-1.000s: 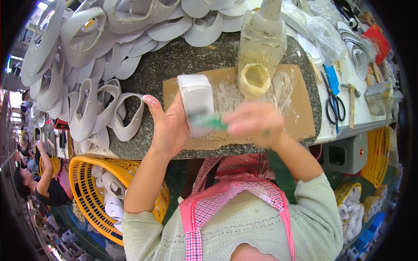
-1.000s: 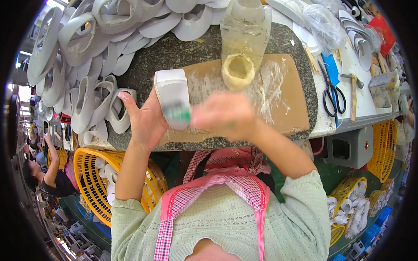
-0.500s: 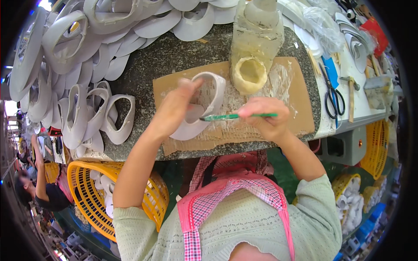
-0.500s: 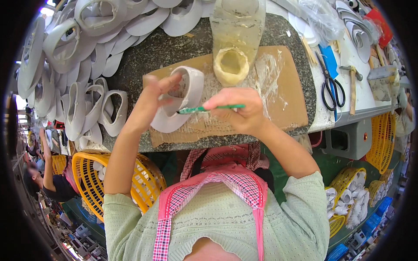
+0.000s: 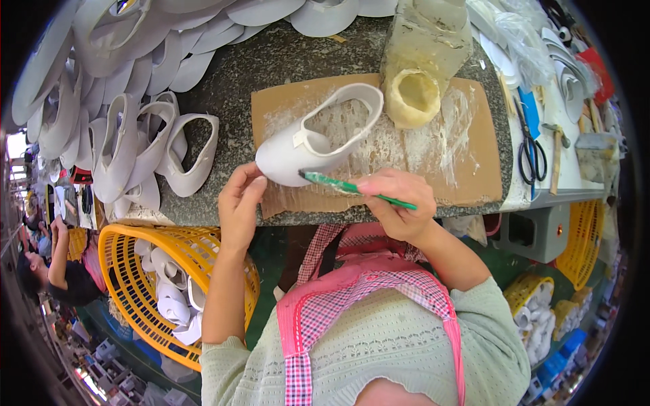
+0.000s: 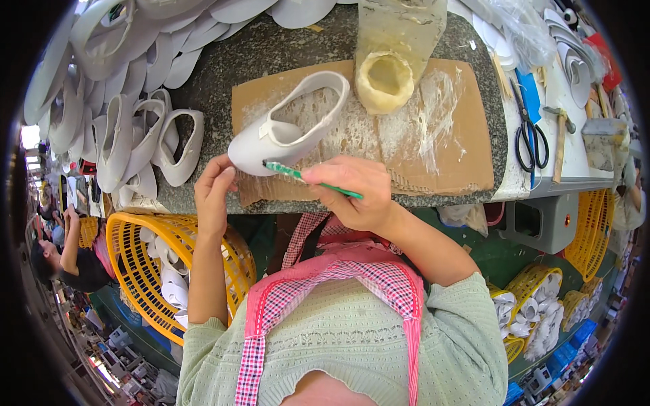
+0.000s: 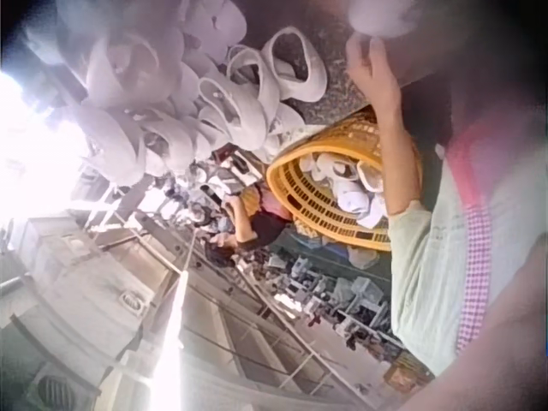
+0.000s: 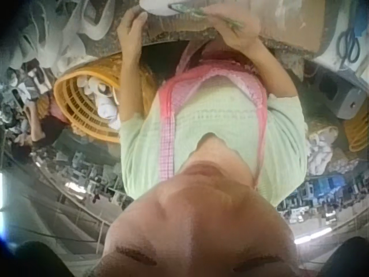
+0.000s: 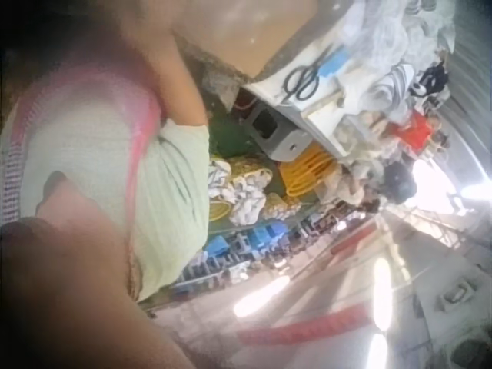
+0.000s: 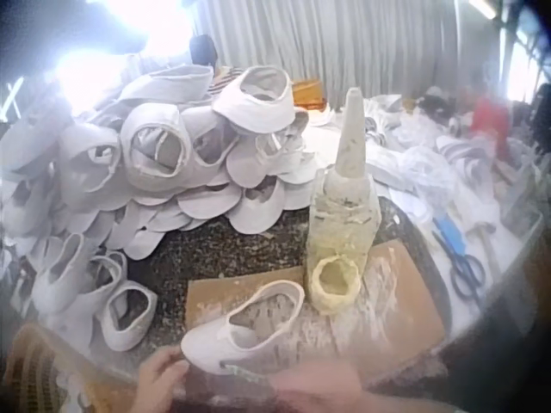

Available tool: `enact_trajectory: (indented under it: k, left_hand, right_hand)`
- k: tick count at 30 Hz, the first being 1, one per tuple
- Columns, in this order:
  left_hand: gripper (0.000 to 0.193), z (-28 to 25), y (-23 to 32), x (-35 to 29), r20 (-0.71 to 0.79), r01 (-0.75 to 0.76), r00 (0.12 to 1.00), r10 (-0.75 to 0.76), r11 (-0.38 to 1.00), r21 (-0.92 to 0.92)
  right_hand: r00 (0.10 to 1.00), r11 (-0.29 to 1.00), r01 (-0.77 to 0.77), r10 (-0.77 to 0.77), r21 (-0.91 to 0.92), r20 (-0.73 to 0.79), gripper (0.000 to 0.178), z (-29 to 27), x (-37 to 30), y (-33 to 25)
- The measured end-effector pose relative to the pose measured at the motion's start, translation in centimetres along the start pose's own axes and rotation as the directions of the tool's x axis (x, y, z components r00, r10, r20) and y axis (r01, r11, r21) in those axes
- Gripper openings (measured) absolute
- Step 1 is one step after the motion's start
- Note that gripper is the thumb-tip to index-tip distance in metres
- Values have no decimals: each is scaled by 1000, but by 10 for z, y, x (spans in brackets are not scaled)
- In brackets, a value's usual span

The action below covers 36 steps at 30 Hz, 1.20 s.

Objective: The person applies adhesive to shoe uppers using a spreader tool, taking the pieces from a basket and stacking the glued pieces on the table.

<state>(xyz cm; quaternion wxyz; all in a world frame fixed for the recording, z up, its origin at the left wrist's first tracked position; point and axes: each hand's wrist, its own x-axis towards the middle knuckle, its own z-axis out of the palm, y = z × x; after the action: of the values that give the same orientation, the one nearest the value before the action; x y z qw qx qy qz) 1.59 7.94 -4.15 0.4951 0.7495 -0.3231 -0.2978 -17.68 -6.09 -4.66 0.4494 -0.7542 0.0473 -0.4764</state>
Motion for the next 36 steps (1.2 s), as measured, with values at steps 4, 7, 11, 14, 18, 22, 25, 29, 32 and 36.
enact_trajectory:
  k: [4, 7, 11, 14, 18, 22, 25, 29, 32, 36]
  left_hand:
    - [21, 12, 8, 7, 116, 197, 980, -160, 842, -503]
    - [18, 23, 10, 5, 135, 215, 977, -167, 742, -635]
    - [13, 26, -6, -9, 19, 141, 986, -167, 764, -629]
    - [14, 29, 1, -16, -27, 134, 979, -202, 739, -660]
    - [14, 24, -3, -17, -60, 117, 976, -209, 736, -667]
    - [14, 30, 4, -13, -63, 133, 971, -231, 739, -660]
    - [13, 22, 7, -11, -123, 121, 960, -253, 765, -632]
    - [17, 5, 34, -27, -205, -94, 979, 19, 928, -361]
    - [12, 0, 50, -32, -306, -291, 921, 242, 948, -127]
    - [16, -13, 44, -8, -8, -191, 981, 195, 968, 162]
  right_hand:
    - [1000, 998, -10, 9, -55, -13, 17, 5, -4, -6]
    - [997, 998, -34, 30, -53, -75, 18, 14, -3, -10]
    - [994, 960, 63, -84, -271, -68, 22, 8, -1, 6]
    - [992, 891, 29, -81, -453, -95, 23, -25, 1, 17]
    - [965, 857, 262, -243, -444, 99, 22, -16, 5, -15]
    - [906, 884, 407, -358, -230, 224, 23, -7, 3, 15]
    - [968, 849, 230, -250, -475, 22, 25, -35, 18, 26]
    - [960, 854, 84, -208, -513, -189, 21, -67, 28, -16]
    - [982, 802, 4, -115, -597, -148, 16, -83, 38, 24]
    - [991, 866, -71, 7, -494, -131, 13, -103, 57, 9]
